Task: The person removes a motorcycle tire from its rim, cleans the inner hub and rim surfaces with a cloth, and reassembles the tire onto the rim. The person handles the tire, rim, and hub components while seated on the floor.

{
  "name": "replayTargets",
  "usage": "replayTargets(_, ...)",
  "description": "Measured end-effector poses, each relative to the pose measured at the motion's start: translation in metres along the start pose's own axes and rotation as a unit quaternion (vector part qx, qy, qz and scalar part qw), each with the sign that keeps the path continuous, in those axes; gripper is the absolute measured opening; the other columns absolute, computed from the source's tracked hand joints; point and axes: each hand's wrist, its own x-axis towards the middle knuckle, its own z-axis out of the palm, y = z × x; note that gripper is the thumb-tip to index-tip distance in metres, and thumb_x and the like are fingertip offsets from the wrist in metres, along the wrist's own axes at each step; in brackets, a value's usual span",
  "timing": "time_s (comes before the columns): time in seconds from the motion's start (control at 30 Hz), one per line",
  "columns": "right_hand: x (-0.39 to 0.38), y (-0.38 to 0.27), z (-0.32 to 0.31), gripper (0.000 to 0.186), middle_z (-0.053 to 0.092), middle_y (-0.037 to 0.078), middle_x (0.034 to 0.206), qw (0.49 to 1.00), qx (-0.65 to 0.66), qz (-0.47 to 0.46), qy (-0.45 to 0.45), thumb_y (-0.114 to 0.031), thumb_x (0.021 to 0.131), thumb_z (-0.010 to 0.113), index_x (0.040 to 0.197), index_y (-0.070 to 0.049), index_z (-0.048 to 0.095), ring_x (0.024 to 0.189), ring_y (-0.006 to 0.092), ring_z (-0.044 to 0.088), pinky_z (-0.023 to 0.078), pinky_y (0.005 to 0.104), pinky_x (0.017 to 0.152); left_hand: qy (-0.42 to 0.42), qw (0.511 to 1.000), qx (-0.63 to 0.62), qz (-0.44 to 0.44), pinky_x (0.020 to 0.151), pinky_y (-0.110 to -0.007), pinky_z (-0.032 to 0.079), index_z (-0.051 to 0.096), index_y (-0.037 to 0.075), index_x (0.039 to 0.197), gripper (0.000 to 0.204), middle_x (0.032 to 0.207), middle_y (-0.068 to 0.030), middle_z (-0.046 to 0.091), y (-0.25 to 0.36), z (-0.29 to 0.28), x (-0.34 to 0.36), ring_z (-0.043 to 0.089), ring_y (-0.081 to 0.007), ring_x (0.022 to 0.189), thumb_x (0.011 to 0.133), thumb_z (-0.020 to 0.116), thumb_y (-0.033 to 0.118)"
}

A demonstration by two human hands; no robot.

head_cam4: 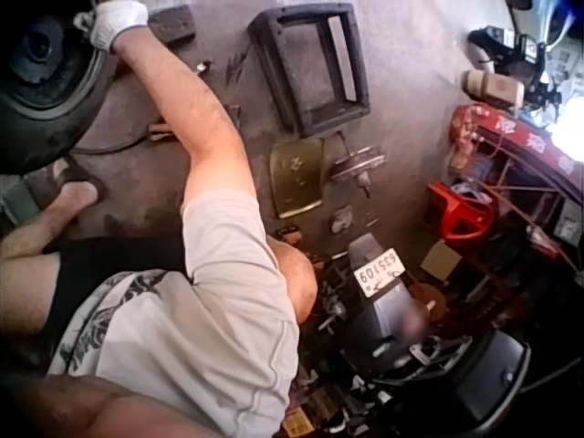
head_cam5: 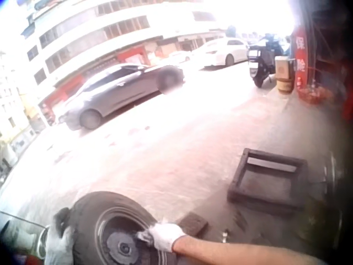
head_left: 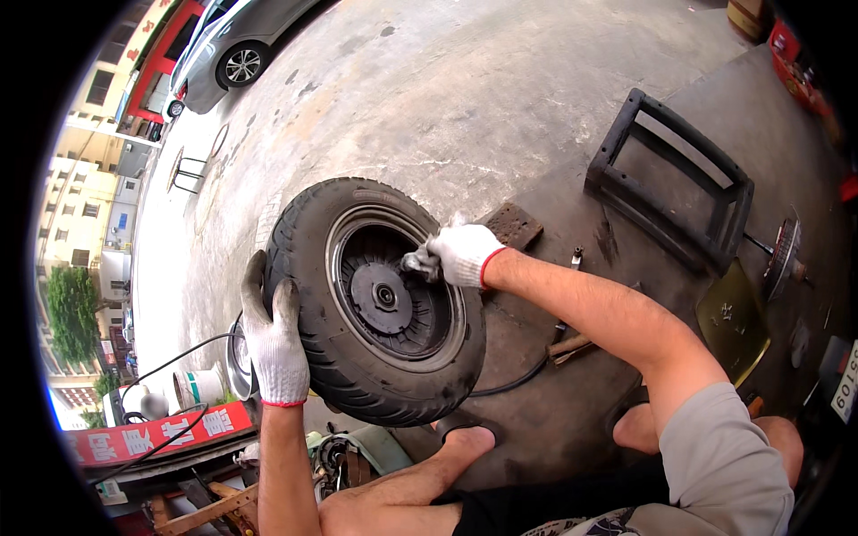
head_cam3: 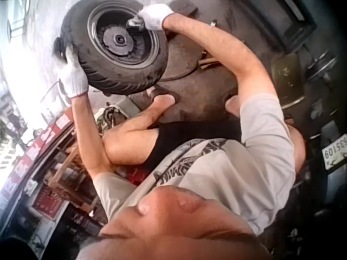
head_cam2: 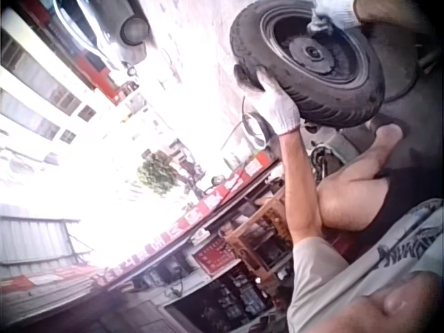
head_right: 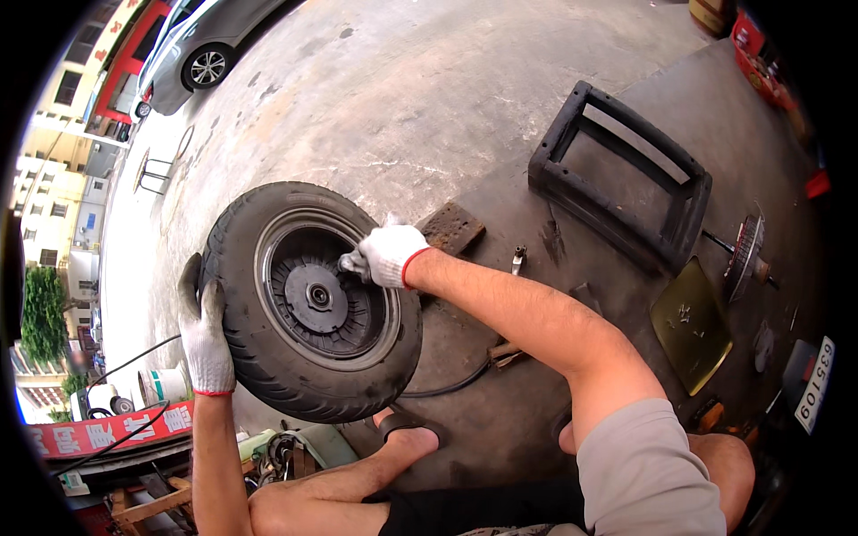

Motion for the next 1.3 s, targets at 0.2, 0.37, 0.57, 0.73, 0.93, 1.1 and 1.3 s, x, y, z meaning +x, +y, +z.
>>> replayTargets(0.2, 0.03, -0.014, 0.005, 0.028, 0.062, 0.014, 0.109, 0.945, 0.083, -0.142, 0.283, -0.012, 0.081, 0.063, 0.11, -0.011, 0.065, 0.089, 0.0334, 0.067, 0.056, 0.0438, 0.075, -0.001, 0.999, 0.033, 0.017, 0.114, -0.035, 0.033, 0.038, -0.005, 0.145, 0.054, 0.146, -0.0199, 0.045, 0.004, 0.003, -0.001, 0.042, -0.0265, 0.136, 0.099, 0.055, 0.015)
replayTargets(0.37, 0.021, -0.015, 0.052, 0.032, 0.066, 0.017, 0.106, 0.993, -0.046, -0.071, 0.084, -0.007, 0.078, 0.062, 0.11, -0.008, 0.067, 0.091, 0.0354, 0.069, 0.057, 0.0451, 0.075, 0.008, 0.998, 0.049, 0.026, 0.114, -0.036, 0.032, 0.038, -0.006, 0.145, 0.055, 0.145, -0.0209, 0.045, 0.011, 0.007, -0.005, 0.042, -0.027, 0.136, 0.098, 0.056, 0.015)
replayTargets(0.57, -0.023, -0.047, 0.048, 0.022, 0.07, 0.021, 0.08, 0.988, 0.093, -0.103, -0.073, -0.014, 0.078, 0.057, 0.089, 0.0, 0.071, 0.082, 0.036, 0.07, 0.054, 0.0454, 0.075, 0.01, 0.999, 0.039, 0.023, 0.114, -0.037, 0.032, 0.039, -0.006, 0.145, 0.056, 0.144, -0.0218, 0.046, 0.004, 0.001, -0.009, 0.043, -0.028, 0.135, 0.097, 0.057, 0.015)
replayTargets(0.73, -0.017, -0.012, -0.016, 0.019, 0.07, 0.018, 0.088, 0.996, 0.075, 0.01, -0.057, -0.017, 0.081, 0.062, 0.092, -0.004, 0.071, 0.083, 0.0329, 0.069, 0.055, 0.0436, 0.076, 0.021, 0.995, 0.084, 0.058, 0.113, -0.038, 0.034, 0.041, -0.005, 0.143, 0.056, 0.141, -0.0221, 0.048, 0.01, 0.006, -0.007, 0.047, -0.03, 0.132, 0.095, 0.06, 0.016)
replayTargets(0.93, 0.008, -0.005, -0.014, 0.031, 0.061, 0.018, 0.106, 0.969, 0.016, -0.13, 0.208, -0.017, 0.082, 0.061, 0.112, -0.012, 0.066, 0.094, 0.0361, 0.066, 0.056, 0.0446, 0.079, 0.041, 0.984, 0.133, 0.107, 0.107, -0.04, 0.04, 0.047, -0.003, 0.138, 0.053, 0.132, -0.0242, 0.052, 0.006, 0.013, -0.002, 0.052, -0.0352, 0.123, 0.092, 0.064, 0.017)
replayTargets(1.1, 0.021, -0.014, 0.029, 0.042, 0.058, 0.017, 0.121, 0.989, -0.024, -0.099, 0.102, -0.017, 0.08, 0.066, 0.122, -0.013, 0.064, 0.101, 0.0367, 0.065, 0.055, 0.0456, 0.085, 0.048, 0.978, 0.155, 0.129, 0.104, -0.041, 0.042, 0.048, -0.002, 0.136, 0.052, 0.129, -0.0245, 0.053, 0.019, 0.014, -0.005, 0.053, -0.0371, 0.12, 0.092, 0.064, 0.018)
replayTargets(1.3, -0.016, 0.001, 0.08, 0.025, 0.067, 0.018, 0.111, 0.985, 0.097, -0.115, 0.088, -0.018, 0.084, 0.067, 0.107, -0.008, 0.072, 0.101, 0.0365, 0.065, 0.052, 0.0404, 0.088, 0.042, 0.981, 0.145, 0.123, 0.105, -0.042, 0.042, 0.047, -0.002, 0.137, 0.052, 0.129, -0.0248, 0.053, 0.02, 0.017, -0.004, 0.053, -0.0381, 0.12, 0.092, 0.064, 0.019)
